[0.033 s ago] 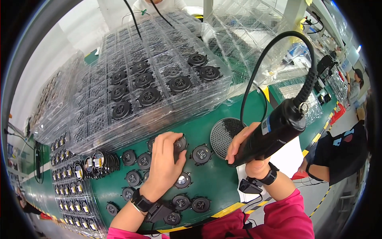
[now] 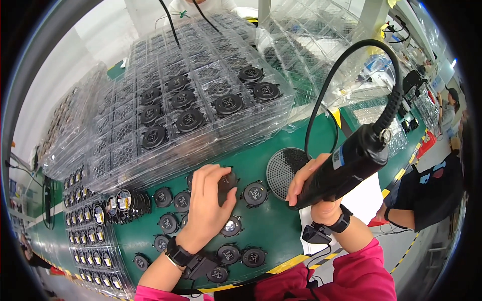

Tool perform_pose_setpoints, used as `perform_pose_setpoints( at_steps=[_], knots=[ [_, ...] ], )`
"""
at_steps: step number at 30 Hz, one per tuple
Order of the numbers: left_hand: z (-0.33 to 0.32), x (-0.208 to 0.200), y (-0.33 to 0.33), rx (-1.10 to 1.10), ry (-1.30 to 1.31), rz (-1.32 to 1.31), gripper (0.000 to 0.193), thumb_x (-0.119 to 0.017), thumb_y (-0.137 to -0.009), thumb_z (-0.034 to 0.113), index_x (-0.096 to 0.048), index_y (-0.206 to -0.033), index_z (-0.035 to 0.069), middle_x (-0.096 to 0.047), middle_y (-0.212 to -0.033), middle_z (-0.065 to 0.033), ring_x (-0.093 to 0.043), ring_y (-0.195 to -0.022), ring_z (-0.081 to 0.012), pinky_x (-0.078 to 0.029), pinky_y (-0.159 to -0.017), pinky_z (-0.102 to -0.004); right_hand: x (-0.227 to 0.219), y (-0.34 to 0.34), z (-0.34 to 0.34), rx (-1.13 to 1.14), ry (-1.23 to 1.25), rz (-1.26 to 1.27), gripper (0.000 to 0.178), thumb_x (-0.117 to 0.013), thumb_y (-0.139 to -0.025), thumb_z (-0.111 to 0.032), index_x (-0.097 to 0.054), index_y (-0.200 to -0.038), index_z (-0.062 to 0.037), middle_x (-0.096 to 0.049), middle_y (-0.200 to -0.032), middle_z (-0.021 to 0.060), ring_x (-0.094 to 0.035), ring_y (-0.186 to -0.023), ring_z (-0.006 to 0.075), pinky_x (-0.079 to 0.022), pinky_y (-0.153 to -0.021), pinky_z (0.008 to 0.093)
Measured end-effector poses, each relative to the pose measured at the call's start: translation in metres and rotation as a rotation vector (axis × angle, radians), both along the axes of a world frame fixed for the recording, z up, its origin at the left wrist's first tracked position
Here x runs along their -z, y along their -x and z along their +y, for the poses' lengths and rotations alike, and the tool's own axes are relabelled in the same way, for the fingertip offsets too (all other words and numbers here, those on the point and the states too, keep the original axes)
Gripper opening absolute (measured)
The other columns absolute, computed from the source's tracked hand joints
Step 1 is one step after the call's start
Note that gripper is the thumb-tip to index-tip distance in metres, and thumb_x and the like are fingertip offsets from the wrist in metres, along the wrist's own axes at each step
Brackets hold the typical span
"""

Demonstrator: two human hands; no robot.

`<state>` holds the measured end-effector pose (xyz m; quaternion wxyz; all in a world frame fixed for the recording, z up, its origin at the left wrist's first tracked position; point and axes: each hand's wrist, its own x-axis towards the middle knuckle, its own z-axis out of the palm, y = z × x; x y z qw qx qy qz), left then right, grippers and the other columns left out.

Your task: The person picks up a watch from a tray, places it on the table, and uses a power screwdriver to drive screws into the back. After finishing, the person sets the watch aside and repeats the process with another watch.

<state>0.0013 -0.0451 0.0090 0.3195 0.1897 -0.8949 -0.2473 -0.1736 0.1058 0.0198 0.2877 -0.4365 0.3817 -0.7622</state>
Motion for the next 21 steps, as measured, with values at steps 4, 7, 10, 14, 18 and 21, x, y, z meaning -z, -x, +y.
perform_pose_setpoints(
  at_steps=[4, 7, 10, 14, 18, 21],
  knots=[
    [0.003, -0.01, -0.002, 0.354, 0.141, 0.28, 0.047, -0.077, -0.073, 0.001, -0.056, -0.115, 0.005, -0.055, -0.11, -0.0148, -0.06, -0.102, -0.0347, -0.051, -0.086, -0.0408, -0.002, 0.001, -0.001, 0.01, -0.015, 0.015, 0.079, -0.082, -0.068, -0.058, -0.039, -0.111, -0.008, -0.056, -0.076, 0.0112, -0.063, -0.058, 0.0234, -0.056, -0.055, 0.0363],
    [0.02, -0.007, -0.001, 0.696, 0.115, 0.127, 0.04, -0.075, -0.074, 0.006, -0.058, -0.11, 0.004, -0.056, -0.112, -0.0112, -0.06, -0.103, -0.0286, -0.052, -0.086, -0.0384, 0.001, -0.002, -0.005, 0.012, 0.066, -0.044, 0.071, -0.083, -0.074, -0.047, -0.044, -0.109, 0.0028, -0.058, -0.078, 0.0106, -0.061, -0.062, 0.0172, -0.051, -0.055, 0.0282],
    [0.022, -0.008, -0.001, 0.716, 0.112, -0.054, 0.035, -0.073, -0.075, 0.01, -0.06, -0.106, 0.003, -0.057, -0.112, -0.0103, -0.06, -0.105, -0.0264, -0.053, -0.087, -0.0363, -0.001, 0.004, -0.001, 0.009, -0.005, 0.056, 0.077, -0.078, -0.073, -0.059, -0.039, -0.112, -0.0056, -0.055, -0.078, 0.01, -0.061, -0.059, 0.0211, -0.054, -0.054, 0.0339],
    [0.019, 0.0, 0.0, 0.72, 0.184, -0.166, 0.033, -0.073, -0.077, 0.015, -0.062, -0.106, 0.004, -0.059, -0.114, -0.0104, -0.061, -0.107, -0.0269, -0.055, -0.086, -0.0372, -0.001, 0.015, -0.003, -0.078, -0.01, 0.166, 0.08, -0.074, -0.072, -0.066, -0.035, -0.115, -0.0103, -0.053, -0.078, 0.0096, -0.061, -0.058, 0.0228, -0.055, -0.054, 0.0367],
    [0.02, 0.003, -0.001, 0.701, 0.202, -0.176, 0.032, -0.074, -0.078, 0.015, -0.064, -0.106, 0.005, -0.059, -0.118, -0.0116, -0.061, -0.109, -0.0282, -0.055, -0.086, -0.0382, 0.003, 0.007, 0.001, -0.05, 0.047, 0.087, 0.082, -0.075, -0.071, -0.065, -0.038, -0.115, -0.0067, -0.057, -0.083, 0.0114, -0.062, -0.06, 0.0224, -0.054, -0.054, 0.033],
    [0.02, 0.005, -0.002, 0.674, 0.203, -0.176, 0.031, -0.073, -0.078, 0.014, -0.064, -0.106, 0.004, -0.06, -0.121, -0.0125, -0.061, -0.111, -0.0288, -0.055, -0.088, -0.0384, 0.002, 0.007, 0.001, 0.005, 0.151, 0.033, 0.083, -0.075, -0.07, -0.066, -0.039, -0.116, -0.0062, -0.059, -0.085, 0.0125, -0.063, -0.061, 0.0227, -0.053, -0.054, 0.0317]
  ],
)
